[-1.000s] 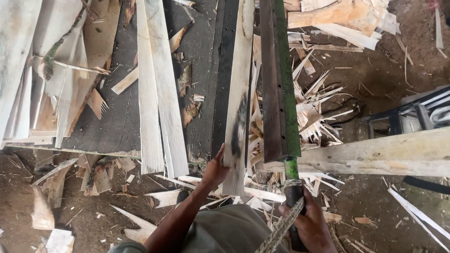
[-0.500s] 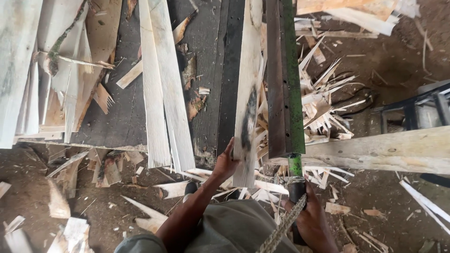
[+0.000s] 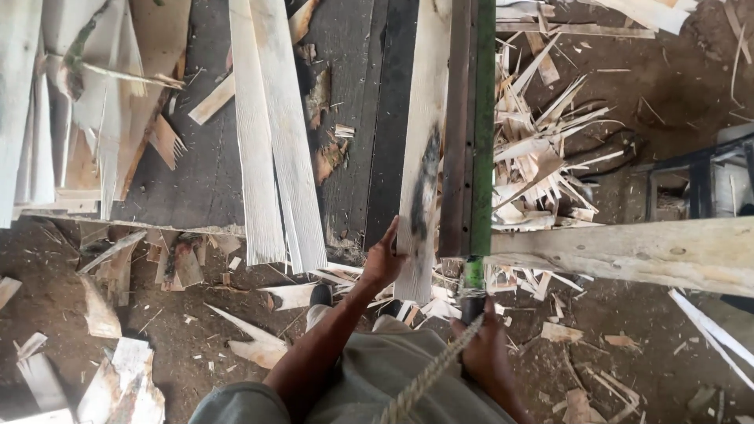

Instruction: Using a manual lever-operated blade to slice thin wood strips from veneer or lumber.

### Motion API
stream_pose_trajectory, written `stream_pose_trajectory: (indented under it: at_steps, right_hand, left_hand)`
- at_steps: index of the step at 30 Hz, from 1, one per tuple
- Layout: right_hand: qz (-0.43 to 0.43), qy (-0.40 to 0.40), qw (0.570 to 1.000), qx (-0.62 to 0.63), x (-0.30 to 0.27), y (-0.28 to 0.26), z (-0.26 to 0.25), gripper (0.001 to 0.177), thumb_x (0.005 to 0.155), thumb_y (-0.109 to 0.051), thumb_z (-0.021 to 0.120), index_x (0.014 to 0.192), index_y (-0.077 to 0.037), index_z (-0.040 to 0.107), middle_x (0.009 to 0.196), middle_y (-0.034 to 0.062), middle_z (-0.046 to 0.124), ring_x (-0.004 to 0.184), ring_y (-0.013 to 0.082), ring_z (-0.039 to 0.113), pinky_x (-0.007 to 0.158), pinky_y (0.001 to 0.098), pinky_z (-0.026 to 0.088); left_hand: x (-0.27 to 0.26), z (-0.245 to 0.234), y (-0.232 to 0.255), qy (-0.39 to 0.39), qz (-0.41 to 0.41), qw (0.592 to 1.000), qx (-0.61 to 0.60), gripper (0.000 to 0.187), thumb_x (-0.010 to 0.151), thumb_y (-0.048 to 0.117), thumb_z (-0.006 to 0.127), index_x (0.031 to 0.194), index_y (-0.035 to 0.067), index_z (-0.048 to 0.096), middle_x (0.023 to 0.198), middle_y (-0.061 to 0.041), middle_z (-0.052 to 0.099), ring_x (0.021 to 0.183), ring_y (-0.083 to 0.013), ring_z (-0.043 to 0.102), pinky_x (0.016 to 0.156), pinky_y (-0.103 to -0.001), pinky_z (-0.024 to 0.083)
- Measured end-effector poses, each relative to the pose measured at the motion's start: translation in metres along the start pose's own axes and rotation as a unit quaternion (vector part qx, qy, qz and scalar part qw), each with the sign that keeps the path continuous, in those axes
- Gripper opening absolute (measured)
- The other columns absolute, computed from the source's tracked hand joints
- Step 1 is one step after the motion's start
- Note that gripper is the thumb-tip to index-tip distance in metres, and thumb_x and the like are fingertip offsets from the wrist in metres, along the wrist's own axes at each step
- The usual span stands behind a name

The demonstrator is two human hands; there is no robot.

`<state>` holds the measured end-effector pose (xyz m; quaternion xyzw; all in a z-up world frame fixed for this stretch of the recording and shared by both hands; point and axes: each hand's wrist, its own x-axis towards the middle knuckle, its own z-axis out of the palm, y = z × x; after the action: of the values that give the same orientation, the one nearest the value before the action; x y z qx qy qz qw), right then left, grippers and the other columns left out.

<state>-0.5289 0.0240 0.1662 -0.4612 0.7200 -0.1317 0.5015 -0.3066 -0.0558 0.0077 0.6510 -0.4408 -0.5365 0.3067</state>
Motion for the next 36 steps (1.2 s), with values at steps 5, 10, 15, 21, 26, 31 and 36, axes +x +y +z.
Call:
stream_pose_trajectory:
  at_steps: [5, 10, 15, 21, 26, 31, 36]
  right_hand:
    - [0.024, 0.005, 1.0, 0.004, 0.014, 0.005, 0.02, 0.06, 0.091, -0.011, 0.07, 0.141, -0.01, 0.038, 0.082, 0.0236, 0.064, 0.055, 0.0275, 0.062, 0.043, 0.0398, 0.051]
    - [0.007, -0.002, 1.0, -0.024, -0.008, -0.032, -0.005, 0.063, 0.087, -0.014, 0.071, 0.14, -0.011, 0.037, 0.091, 0.0175, 0.069, 0.06, 0.028, 0.07, 0.044, 0.0391, 0.06]
    - [-0.069, 0.003, 0.996, -0.056, -0.021, -0.033, -0.025, 0.052, 0.084, -0.013, 0.076, 0.127, -0.004, 0.049, 0.093, 0.015, 0.069, 0.069, 0.0264, 0.072, 0.051, 0.041, 0.065]
    - [-0.01, 0.041, 0.992, -0.121, -0.011, -0.036, -0.008, 0.071, 0.08, -0.014, 0.076, 0.142, -0.012, 0.041, 0.096, 0.0146, 0.07, 0.073, 0.0274, 0.073, 0.059, 0.0442, 0.066]
    - [-0.073, 0.042, 0.993, -0.085, -0.01, -0.029, -0.006, 0.068, 0.084, -0.011, 0.074, 0.143, -0.011, 0.041, 0.093, 0.0167, 0.072, 0.072, 0.025, 0.074, 0.057, 0.0389, 0.063]
    - [0.007, 0.017, 0.997, -0.081, -0.034, -0.062, -0.022, 0.069, 0.087, -0.014, 0.077, 0.145, -0.013, 0.04, 0.083, 0.0213, 0.067, 0.058, 0.0296, 0.068, 0.048, 0.0424, 0.059]
    - [0.119, 0.069, 0.967, 0.213, 0.042, 0.006, 0.033, 0.039, 0.095, -0.019, 0.055, 0.13, -0.004, 0.049, 0.091, 0.0132, 0.066, 0.058, 0.022, 0.067, 0.048, 0.0341, 0.057]
  left_hand:
    - [0.009, 0.015, -0.021, 0.067, 0.101, 0.992, 0.022, 0.107, 0.082, 0.005, 0.076, 0.164, 0.028, 0.011, 0.142, -0.02, 0.062, 0.111, -0.0347, 0.07, 0.091, -0.042, 0.062]
    - [0.007, 0.013, -0.004, 0.028, 0.038, 0.998, 0.036, 0.105, 0.086, 0.008, 0.074, 0.166, 0.026, 0.008, 0.136, -0.02, 0.065, 0.104, -0.0334, 0.074, 0.09, -0.041, 0.063]
    - [0.009, 0.001, 0.015, 0.009, 0.01, 0.999, 0.031, 0.104, 0.087, 0.009, 0.075, 0.166, 0.025, 0.009, 0.13, -0.021, 0.069, 0.099, -0.0304, 0.076, 0.087, -0.039, 0.065]
    - [0.02, -0.003, 0.027, 0.014, -0.008, 1.0, -0.004, 0.102, 0.087, 0.009, 0.073, 0.164, 0.024, 0.008, 0.142, -0.016, 0.06, 0.095, -0.0287, 0.076, 0.081, -0.037, 0.067]
    - [0.046, -0.001, 0.006, 0.053, 0.058, 0.997, 0.011, 0.103, 0.085, 0.005, 0.077, 0.165, 0.023, 0.014, 0.138, -0.02, 0.063, 0.107, -0.0324, 0.072, 0.094, -0.04, 0.059]
    - [0.04, -0.013, 0.035, 0.035, 0.019, 0.999, 0.002, 0.103, 0.084, 0.005, 0.076, 0.164, 0.024, 0.014, 0.136, -0.019, 0.065, 0.108, -0.0319, 0.073, 0.093, -0.04, 0.06]
    - [0.055, 0.003, 0.008, 0.07, 0.067, 0.995, 0.006, 0.104, 0.08, 0.006, 0.077, 0.164, 0.023, 0.017, 0.13, -0.021, 0.069, 0.105, -0.0334, 0.073, 0.09, -0.04, 0.06]
